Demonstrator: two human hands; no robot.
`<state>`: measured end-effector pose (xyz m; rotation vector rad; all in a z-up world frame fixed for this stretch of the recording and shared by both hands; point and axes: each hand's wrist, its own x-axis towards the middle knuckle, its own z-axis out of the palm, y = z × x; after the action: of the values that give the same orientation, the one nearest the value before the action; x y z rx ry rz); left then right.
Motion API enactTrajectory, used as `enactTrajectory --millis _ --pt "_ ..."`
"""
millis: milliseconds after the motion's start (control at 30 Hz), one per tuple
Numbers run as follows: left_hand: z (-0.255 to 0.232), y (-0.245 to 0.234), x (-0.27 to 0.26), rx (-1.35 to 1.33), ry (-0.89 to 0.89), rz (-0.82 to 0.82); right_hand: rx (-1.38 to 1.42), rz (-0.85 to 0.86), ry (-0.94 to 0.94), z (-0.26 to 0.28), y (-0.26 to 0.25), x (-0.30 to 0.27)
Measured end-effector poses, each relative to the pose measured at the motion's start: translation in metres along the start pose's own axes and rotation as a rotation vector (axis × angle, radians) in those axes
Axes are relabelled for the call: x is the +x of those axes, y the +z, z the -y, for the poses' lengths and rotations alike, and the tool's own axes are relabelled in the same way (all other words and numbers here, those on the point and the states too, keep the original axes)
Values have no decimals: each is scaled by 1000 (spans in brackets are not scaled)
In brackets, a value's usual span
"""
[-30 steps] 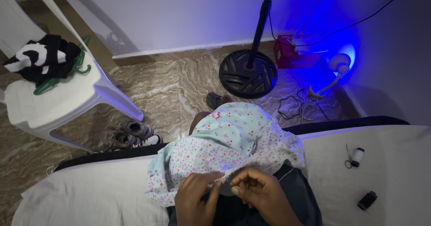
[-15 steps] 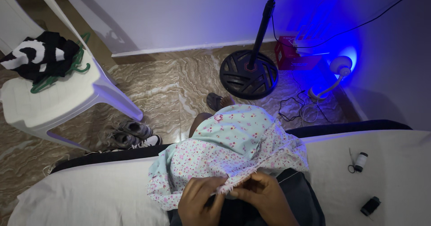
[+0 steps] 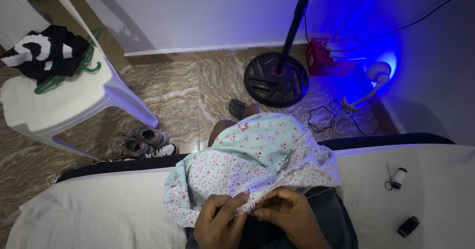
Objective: The person sits on a bed and hand-sews the edge of a floral fabric garment with a needle and white thread, repeatedly pushing the needle through the hem and pulling the thread taut. They occasionally reposition and turn the garment while stitching along the seam.
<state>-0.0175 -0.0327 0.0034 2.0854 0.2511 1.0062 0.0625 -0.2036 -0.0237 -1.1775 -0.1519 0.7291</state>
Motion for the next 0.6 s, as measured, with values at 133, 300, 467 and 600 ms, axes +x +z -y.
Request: enactTrajectory --millis 133,300,467,600 --pt "4 -5 2 14 59 44 -33 13 -39 5 4 0" --pt "4 -11 7 -7 114 62 -101 -7 -43 18 10 2" --pt "3 -13 11 17 125 55 -88 -1 26 29 13 2" --pt "-1 -11 12 62 128 -43 -91 -5 23 31 14 3"
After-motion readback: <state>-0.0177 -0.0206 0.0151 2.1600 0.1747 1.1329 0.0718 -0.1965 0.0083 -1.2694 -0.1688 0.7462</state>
